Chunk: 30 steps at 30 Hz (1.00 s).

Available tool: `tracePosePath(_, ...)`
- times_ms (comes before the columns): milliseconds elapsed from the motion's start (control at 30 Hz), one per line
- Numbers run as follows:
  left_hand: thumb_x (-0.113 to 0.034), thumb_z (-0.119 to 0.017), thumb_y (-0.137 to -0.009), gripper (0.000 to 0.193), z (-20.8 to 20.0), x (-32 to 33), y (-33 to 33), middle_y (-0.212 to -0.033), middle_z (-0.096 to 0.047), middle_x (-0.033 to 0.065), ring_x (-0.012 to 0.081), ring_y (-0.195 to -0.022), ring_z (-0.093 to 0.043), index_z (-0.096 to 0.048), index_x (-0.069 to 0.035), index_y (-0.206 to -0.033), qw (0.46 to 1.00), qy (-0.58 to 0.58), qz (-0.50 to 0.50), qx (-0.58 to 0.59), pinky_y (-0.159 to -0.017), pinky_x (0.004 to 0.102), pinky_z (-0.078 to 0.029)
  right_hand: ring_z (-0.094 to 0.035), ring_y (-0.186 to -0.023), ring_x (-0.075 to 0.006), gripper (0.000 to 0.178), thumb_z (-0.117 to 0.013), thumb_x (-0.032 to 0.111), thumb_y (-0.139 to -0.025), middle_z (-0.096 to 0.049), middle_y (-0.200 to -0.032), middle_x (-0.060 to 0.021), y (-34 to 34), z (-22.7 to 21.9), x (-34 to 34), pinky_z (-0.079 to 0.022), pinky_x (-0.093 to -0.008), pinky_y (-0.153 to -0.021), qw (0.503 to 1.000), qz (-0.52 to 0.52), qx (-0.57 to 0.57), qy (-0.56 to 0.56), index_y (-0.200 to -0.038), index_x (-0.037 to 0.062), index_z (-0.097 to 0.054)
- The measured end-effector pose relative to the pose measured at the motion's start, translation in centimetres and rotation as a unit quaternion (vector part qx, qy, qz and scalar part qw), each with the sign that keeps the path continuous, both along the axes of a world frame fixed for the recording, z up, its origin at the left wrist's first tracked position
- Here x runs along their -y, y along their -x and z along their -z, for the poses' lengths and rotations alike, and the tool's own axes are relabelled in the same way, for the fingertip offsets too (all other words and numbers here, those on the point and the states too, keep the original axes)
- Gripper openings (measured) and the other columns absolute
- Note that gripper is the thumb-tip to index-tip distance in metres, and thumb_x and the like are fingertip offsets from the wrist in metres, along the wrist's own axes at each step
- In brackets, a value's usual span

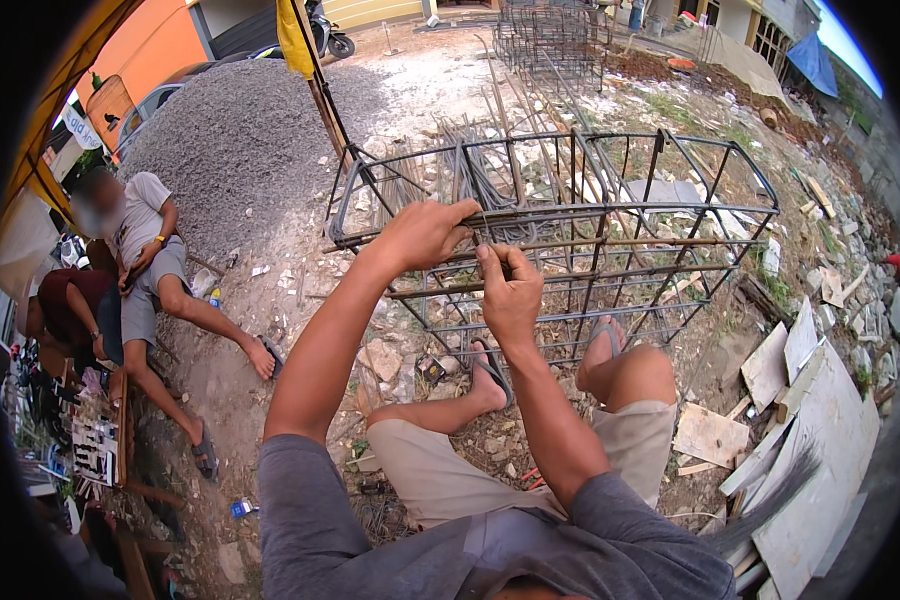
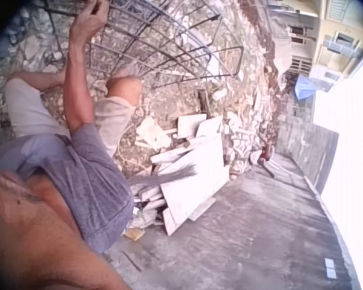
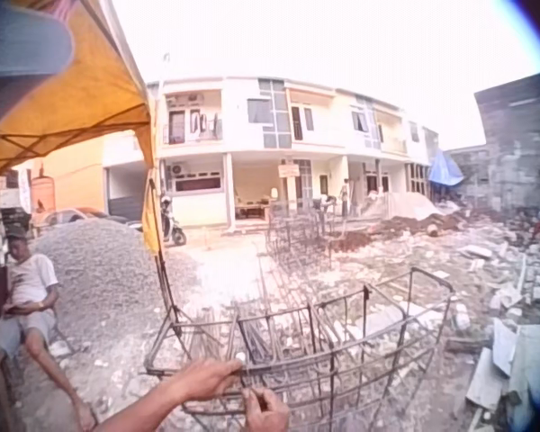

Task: The person sits on the ground and assembles a rectangular rebar cage by tying intersecting steel bars together using wire and pliers. The person repeatedly wraps wire around joints and twists it to secure the structure.

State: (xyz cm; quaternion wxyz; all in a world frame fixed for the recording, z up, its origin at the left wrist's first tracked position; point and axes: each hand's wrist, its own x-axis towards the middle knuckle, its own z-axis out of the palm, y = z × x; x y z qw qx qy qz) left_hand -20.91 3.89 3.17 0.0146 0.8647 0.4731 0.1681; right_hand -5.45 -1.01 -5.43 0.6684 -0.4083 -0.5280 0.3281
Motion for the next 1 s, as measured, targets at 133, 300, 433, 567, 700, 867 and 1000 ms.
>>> tracePosePath(133,-0.021,-0.059,-0.093,0.034,0.2,0.0,0.0,-0.084,-0.068,0.0237,0.0471,-0.083,-0.064,-0.059,-0.008,-0.125,1.0,-0.001,0.001,0.011,-0.075,0.0556,-0.049,-0.053,-0.066,-0.0075,0.018,-0.068,0.015,-0.095,-0.065,-0.071,-0.0039,0.4,-3.0,-0.5,-0.044,-0.0278,-0.06,0.998,-0.057,-0.027,-0.012,-0.091,-0.0022,-0.069)
tracePosePath(300,-0.021,-0.057,-0.094,0.035,-0.6,-0.1,-0.3,-0.084,-0.068,0.0244,0.0486,-0.086,-0.063,-0.058,-0.009,-0.127,0.999,0.033,-0.011,0.027,-0.079,0.0558,-0.049,-0.052,-0.063,-0.0059,0.022,-0.065,0.016,-0.097,-0.066,-0.071,-0.0041,0.6,-4.8,-2.1,-0.041,-0.0264,-0.056,0.993,-0.11,-0.043,-0.003,-0.086,-0.0032,-0.068)
tracePosePath(433,-0.021,-0.058,-0.094,0.035,-1.0,-0.3,-0.7,-0.086,-0.068,0.025,0.048,-0.088,-0.063,-0.058,-0.01,-0.127,0.998,0.061,-0.009,0.022,-0.081,0.0554,-0.049,-0.049,-0.062,-0.0042,0.022,-0.065,0.016,-0.097,-0.061,-0.067,-0.0013,-0.1,-5.4,-2.5,-0.039,-0.0254,-0.054,0.994,-0.106,-0.014,-0.029,-0.085,-0.002,-0.068)
tracePosePath(567,-0.02,-0.06,-0.093,0.037,1.3,-1.6,0.8,-0.09,-0.069,0.0241,0.0463,-0.09,-0.064,-0.059,-0.01,-0.128,1.0,0.016,0.015,0.016,-0.082,0.0541,-0.049,-0.045,-0.06,-0.0028,0.023,-0.065,0.016,-0.098,-0.057,-0.063,0.0015,-0.3,-6.2,-0.1,-0.036,-0.0253,-0.052,0.99,-0.141,-0.011,-0.016,-0.083,-0.0008,-0.067)
tracePosePath(700,-0.023,-0.062,-0.094,0.039,-0.5,-0.1,0.0,-0.096,-0.069,0.0238,0.0455,-0.093,-0.064,-0.059,-0.01,-0.13,0.999,0.04,-0.014,0.016,-0.084,0.0524,-0.049,-0.043,-0.059,-0.0043,0.027,-0.065,0.019,-0.096,-0.056,-0.062,0.0019,-1.5,-3.5,1.4,-0.035,-0.0276,-0.053,0.99,-0.135,-0.01,0.049,-0.078,-0.0005,-0.064)
tracePosePath(867,-0.027,-0.063,-0.095,0.041,0.0,-0.4,0.3,-0.098,-0.069,0.0244,0.0457,-0.095,-0.064,-0.058,-0.008,-0.131,0.999,0.04,0.01,0.029,-0.085,0.0515,-0.049,-0.043,-0.058,-0.0086,0.029,-0.065,0.018,-0.092,-0.052,-0.058,-0.0025,-2.5,0.3,0.1,-0.037,-0.0321,-0.054,0.996,-0.056,0.043,0.058,-0.071,-0.0021,-0.061)
tracePosePath(1000,-0.028,-0.062,-0.096,0.041,-0.4,-0.7,0.4,-0.099,-0.069,0.0243,0.0457,-0.097,-0.064,-0.057,-0.008,-0.132,0.998,0.058,0.019,0.012,-0.086,0.0515,-0.049,-0.047,-0.056,-0.0122,0.027,-0.066,0.02,-0.091,-0.058,-0.061,-0.0076,-3.2,-0.7,-0.3,-0.041,-0.0323,-0.056,0.99,-0.046,0.112,0.073,-0.075,-0.0021,-0.065)
